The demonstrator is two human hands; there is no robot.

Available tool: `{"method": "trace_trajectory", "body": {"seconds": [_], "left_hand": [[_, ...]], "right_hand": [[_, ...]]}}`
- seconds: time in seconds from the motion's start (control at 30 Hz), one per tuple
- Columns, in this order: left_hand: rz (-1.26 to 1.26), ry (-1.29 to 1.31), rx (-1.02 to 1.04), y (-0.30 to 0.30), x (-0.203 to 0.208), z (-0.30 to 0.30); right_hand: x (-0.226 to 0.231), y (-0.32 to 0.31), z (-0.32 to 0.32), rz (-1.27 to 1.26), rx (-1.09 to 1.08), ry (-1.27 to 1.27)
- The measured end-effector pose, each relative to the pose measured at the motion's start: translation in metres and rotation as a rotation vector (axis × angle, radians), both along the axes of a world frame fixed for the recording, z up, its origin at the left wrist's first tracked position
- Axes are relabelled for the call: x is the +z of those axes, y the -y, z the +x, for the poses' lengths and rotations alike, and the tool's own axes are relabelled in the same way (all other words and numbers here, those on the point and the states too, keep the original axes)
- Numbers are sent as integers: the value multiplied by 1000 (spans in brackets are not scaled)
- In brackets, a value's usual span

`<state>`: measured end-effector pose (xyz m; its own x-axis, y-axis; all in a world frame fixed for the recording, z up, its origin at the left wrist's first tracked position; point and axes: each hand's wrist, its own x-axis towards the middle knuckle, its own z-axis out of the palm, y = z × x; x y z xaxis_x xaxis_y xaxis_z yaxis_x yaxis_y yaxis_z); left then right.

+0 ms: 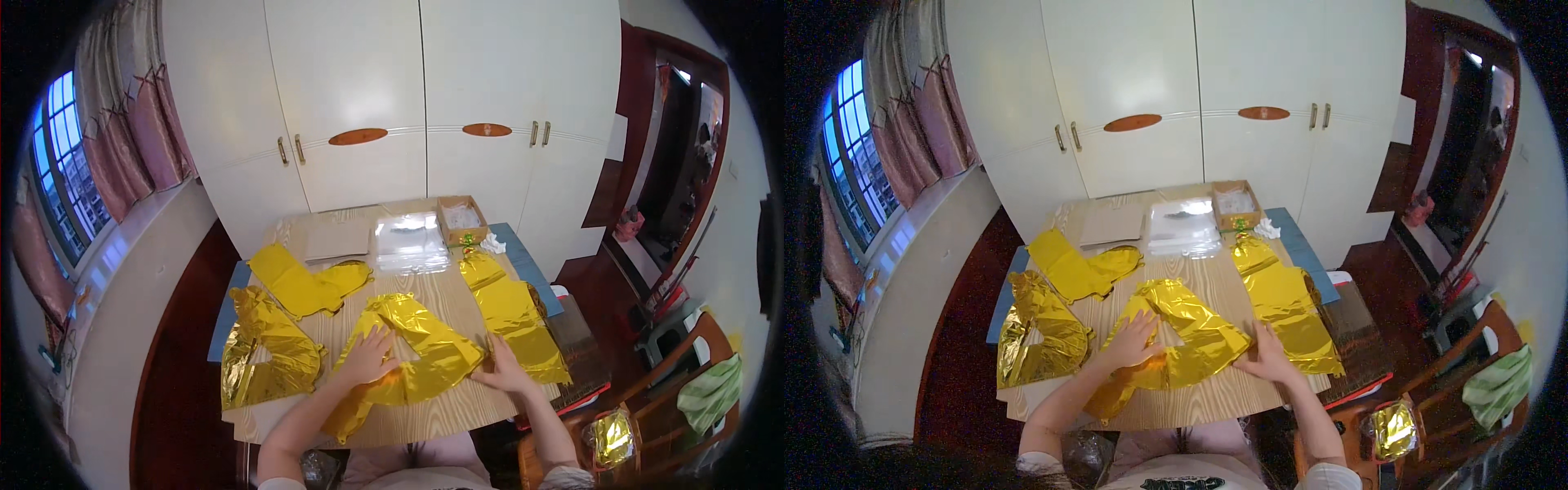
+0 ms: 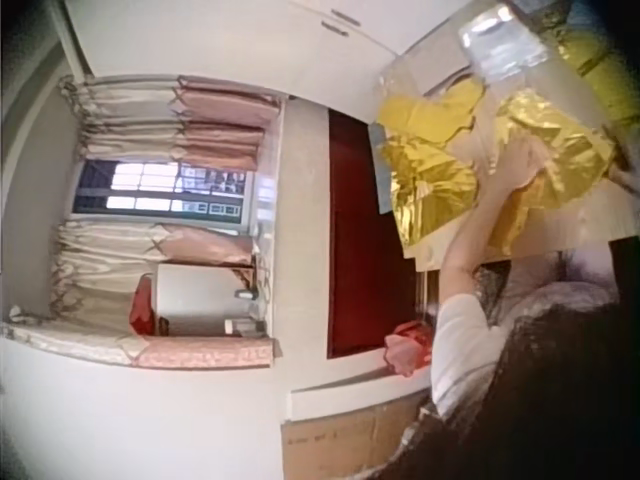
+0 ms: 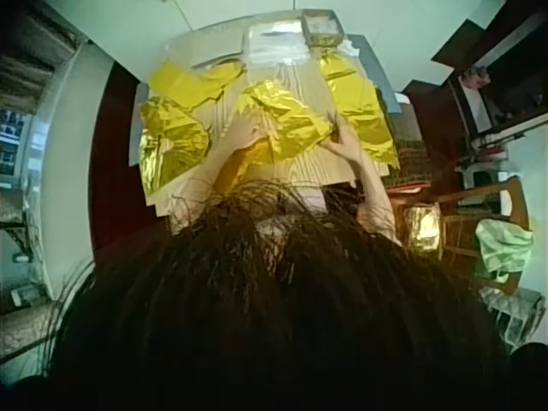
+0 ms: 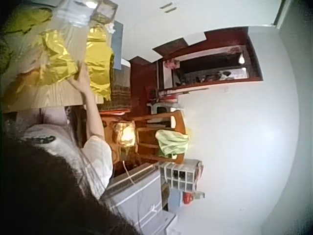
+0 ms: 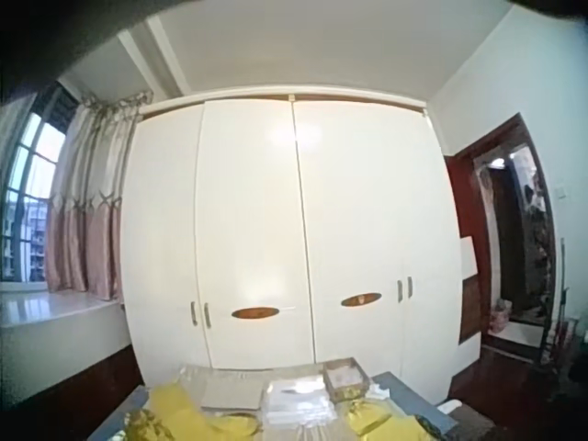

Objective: Folding gold-colored foil sheets and placing them onto a cardboard box.

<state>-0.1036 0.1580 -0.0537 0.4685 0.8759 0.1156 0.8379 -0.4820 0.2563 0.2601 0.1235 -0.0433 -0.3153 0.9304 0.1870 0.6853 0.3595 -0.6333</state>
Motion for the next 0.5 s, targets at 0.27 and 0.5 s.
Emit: {"method": "trace_trajectory", "body": {"seconds": [0.27,0.5], "left_hand": [[72,-105,67,-4,-24,-11],[115,-121,87,-3,-28,-10]], "right_hand": [[-5,-39,14,-23,228,188],[-6,-42,-1,-40,295,-216]]}}
